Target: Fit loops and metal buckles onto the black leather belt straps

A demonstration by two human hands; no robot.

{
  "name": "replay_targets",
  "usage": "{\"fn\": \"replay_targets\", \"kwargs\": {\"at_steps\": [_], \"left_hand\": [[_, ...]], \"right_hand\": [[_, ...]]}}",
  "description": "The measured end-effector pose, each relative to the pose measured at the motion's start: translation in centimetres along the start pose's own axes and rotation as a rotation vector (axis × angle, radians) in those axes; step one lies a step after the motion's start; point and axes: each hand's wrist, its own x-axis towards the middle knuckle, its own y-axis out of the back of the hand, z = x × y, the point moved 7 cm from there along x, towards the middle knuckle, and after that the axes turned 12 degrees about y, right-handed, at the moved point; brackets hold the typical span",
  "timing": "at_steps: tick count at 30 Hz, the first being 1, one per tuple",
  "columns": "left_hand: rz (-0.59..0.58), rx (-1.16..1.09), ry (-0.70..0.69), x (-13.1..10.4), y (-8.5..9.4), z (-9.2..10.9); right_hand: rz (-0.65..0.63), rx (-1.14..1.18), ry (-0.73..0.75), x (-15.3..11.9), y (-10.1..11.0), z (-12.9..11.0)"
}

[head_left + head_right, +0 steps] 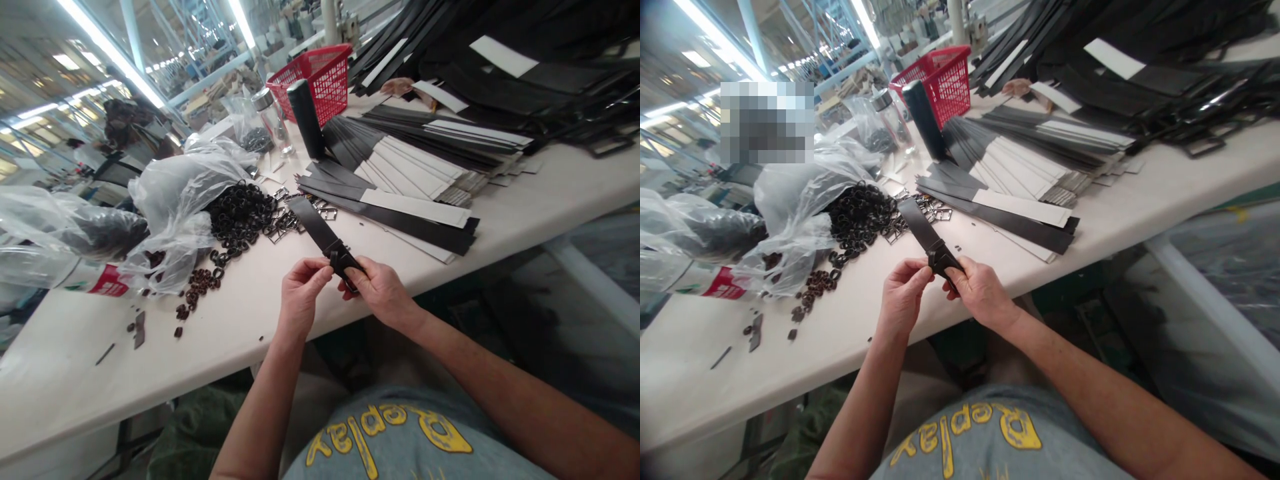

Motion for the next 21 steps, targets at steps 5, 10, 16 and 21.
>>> {"fn": "replay_targets", "kwargs": {"at_steps": [5,10,16,21], "left_hand": [[0.032,-0.007,0.029,0.0,-0.2,0.0],[0.064,0.113,0.028,0.4,-0.1,0.6],[0.028,0.325,-0.047,0.3,-0.3,2.0],[0.088,0.519,-0.166,0.1,-0.4,2.6]], "right_hand": [[0.014,-0.042,0.041,-0.2,-0.1,-0.3],[-0.016,-0.122,0.066,-0.2,-0.2,-0.6],[-0.049,-0.163,0.084,-0.2,-0.3,-0.5],[-0.041,-0.21,0.099,-0.2,-0.4,-0.3]]}}
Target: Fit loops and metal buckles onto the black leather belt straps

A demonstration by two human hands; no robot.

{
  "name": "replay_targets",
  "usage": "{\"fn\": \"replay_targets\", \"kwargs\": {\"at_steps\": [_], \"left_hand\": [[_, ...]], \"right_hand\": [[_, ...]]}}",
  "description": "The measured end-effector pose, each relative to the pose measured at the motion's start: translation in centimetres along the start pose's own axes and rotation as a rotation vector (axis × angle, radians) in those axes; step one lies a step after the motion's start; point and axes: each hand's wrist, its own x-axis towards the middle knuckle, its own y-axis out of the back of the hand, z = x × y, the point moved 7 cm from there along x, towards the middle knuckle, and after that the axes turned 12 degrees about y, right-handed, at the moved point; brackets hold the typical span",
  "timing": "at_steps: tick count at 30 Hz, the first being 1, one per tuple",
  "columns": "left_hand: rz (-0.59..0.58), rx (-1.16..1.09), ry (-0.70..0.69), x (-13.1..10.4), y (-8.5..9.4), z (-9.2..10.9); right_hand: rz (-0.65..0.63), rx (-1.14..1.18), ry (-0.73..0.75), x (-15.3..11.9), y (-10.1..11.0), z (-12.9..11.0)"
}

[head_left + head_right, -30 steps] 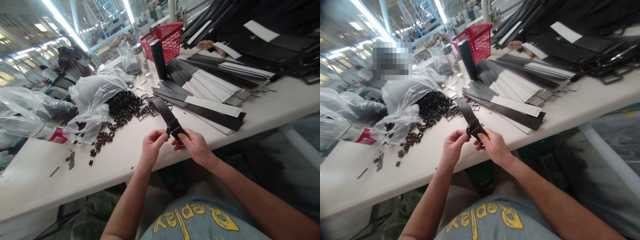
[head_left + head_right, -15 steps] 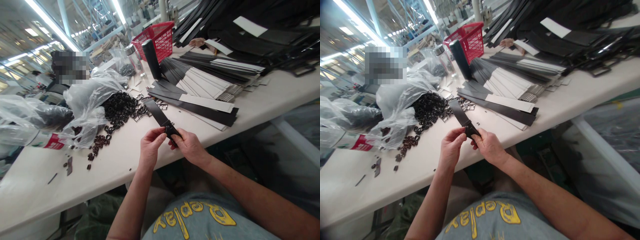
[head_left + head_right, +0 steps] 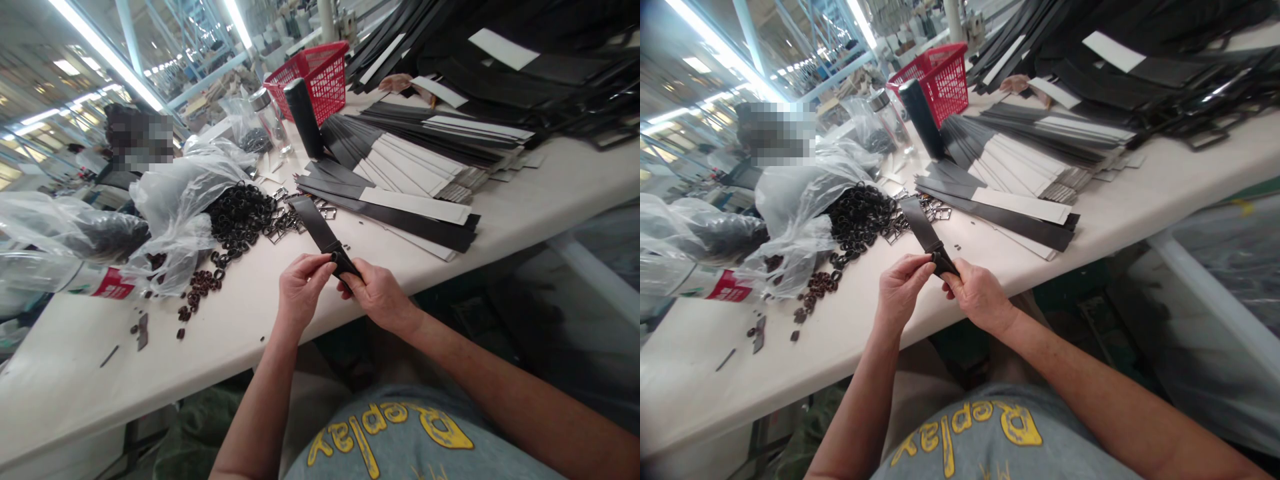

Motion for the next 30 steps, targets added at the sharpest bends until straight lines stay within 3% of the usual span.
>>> {"fn": "replay_targets", "kwargs": {"at_steps": [7,17,25,30], "left_hand": [[-0.035,0.045,-0.012,0.1,-0.2,0.2],[-0.062,0.2,-0.057,-0.7,0.0,2.1],[-0.084,-0.005,0.077,0.3,0.4,0.7],[-0.103,0.053,-0.002,0.2,0.5,1.0]], "right_hand": [[-0.007,-0.01,-0.015,0.1,0.1,0.1],[0.003,-0.013,-0.006,0.1,0.0,0.0],[-0.008,-0.025,-0.011,0.1,0.0,0.0],[-0.008,-0.009,-0.023,0.1,0.0,0.0]]}}
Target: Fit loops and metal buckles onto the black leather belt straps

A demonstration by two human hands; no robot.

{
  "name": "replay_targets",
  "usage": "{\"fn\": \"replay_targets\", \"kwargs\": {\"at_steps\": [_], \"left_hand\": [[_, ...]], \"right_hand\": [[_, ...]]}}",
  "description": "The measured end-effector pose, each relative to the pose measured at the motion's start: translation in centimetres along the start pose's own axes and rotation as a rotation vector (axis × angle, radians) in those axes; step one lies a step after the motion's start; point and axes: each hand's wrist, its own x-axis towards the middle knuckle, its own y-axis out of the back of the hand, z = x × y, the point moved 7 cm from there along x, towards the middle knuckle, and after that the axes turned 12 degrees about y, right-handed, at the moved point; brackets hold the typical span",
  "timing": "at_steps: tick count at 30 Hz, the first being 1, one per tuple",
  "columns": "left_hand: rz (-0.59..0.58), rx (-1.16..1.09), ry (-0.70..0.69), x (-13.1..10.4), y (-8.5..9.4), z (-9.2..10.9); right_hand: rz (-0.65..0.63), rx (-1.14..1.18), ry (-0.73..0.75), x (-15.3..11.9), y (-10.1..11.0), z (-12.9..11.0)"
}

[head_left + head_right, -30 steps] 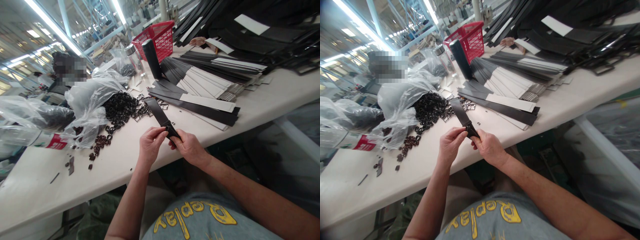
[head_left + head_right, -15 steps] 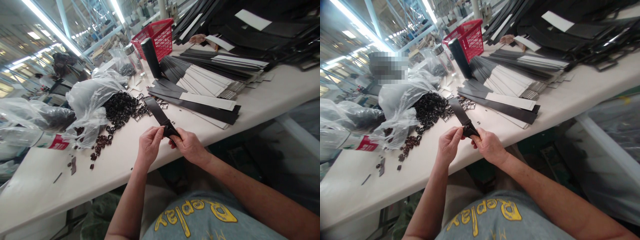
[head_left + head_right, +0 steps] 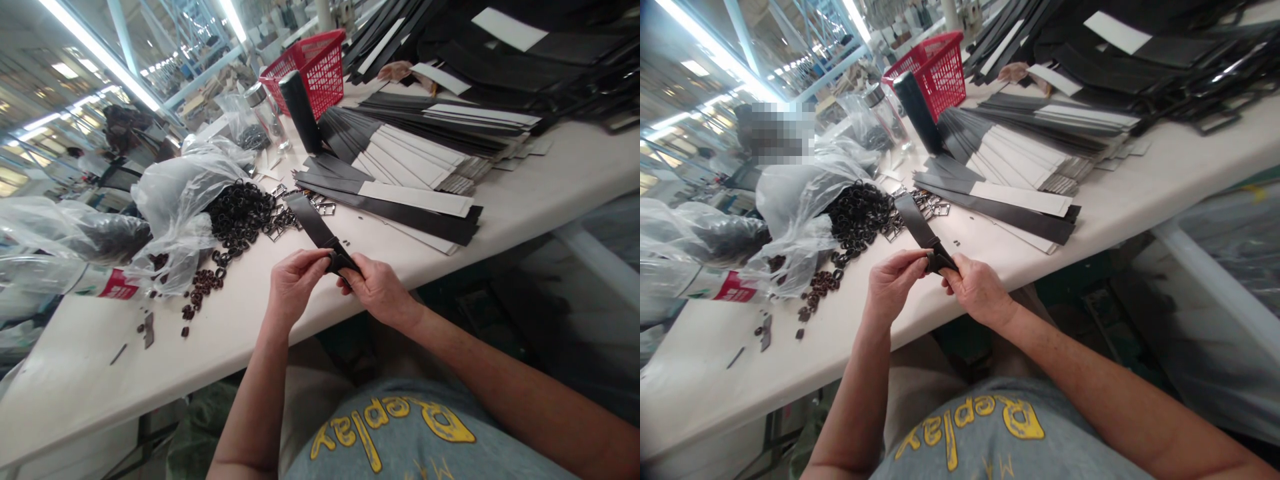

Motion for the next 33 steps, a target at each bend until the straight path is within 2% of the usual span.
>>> {"fn": "replay_targets", "kwargs": {"at_steps": [9,15,20,24,33], "left_hand": [[0.032,0.083,-0.054,0.2,-0.3,-0.2],[0.056,0.024,-0.04,0.9,-0.4,-0.4],[-0.027,0.05,-0.047,0.7,-0.6,0.2],[-0.114,-0.037,-0.027,0.3,-0.9,0.4],[-0.102,0.01,-0.057,0.6,-1.4,0.3]], "right_hand": [[-0.025,-0.003,-0.005,-0.1,-0.1,0.0],[-0.061,0.025,-0.021,0.2,-0.1,0.0],[-0.083,0.07,-0.032,0.3,-0.1,0.1],[-0.062,0.089,-0.023,0.4,0.0,0.1],[-0.092,0.229,0.014,0.4,0.2,0.1]]}}
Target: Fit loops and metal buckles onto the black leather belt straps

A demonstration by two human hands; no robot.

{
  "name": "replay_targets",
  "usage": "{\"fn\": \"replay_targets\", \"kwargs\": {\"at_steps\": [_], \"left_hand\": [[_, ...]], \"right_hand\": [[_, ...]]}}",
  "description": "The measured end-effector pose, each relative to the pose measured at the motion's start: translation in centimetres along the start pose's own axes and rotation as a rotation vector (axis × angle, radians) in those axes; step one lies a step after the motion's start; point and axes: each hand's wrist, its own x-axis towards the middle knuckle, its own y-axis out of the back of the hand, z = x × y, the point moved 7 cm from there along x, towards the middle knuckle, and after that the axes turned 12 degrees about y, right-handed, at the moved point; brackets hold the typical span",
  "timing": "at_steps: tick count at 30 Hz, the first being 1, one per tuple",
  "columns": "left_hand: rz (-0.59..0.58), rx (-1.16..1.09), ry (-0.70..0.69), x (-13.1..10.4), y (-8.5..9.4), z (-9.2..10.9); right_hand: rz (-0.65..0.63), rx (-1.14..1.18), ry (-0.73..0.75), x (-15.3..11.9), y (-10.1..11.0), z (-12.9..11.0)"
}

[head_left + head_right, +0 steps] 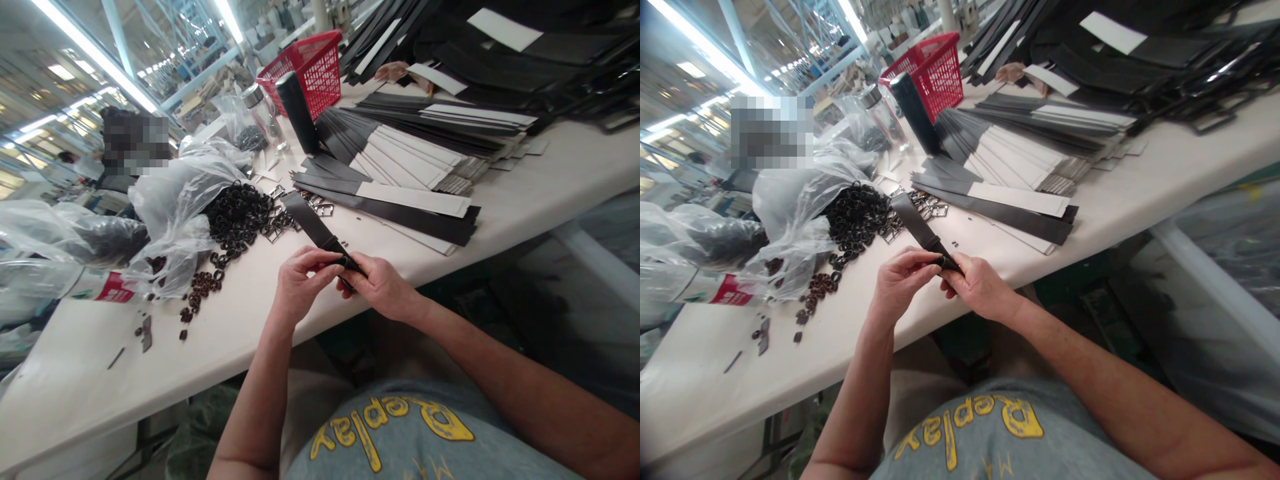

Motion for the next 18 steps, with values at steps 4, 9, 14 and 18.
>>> {"fn": "replay_targets", "kwargs": {"at_steps": [4,9,14,18], "left_hand": [[-0.017,-0.046,0.023,0.0,-0.2,-0.4],[-0.137,-0.106,0.036,-1.1,-1.4,-0.4],[0.038,0.017,-0.162,-2.0,-1.5,0.1],[0.143,-0.041,-0.205,-1.9,-1.3,-0.7]], "right_hand": [[-0.022,0.049,0.018,0.1,0.3,-0.1],[0.012,0.102,-0.027,0.4,0.9,0.4],[0.018,0.158,-0.047,0.6,1.0,0.5],[0.03,0.209,-0.065,0.6,0.9,0.3]]}}
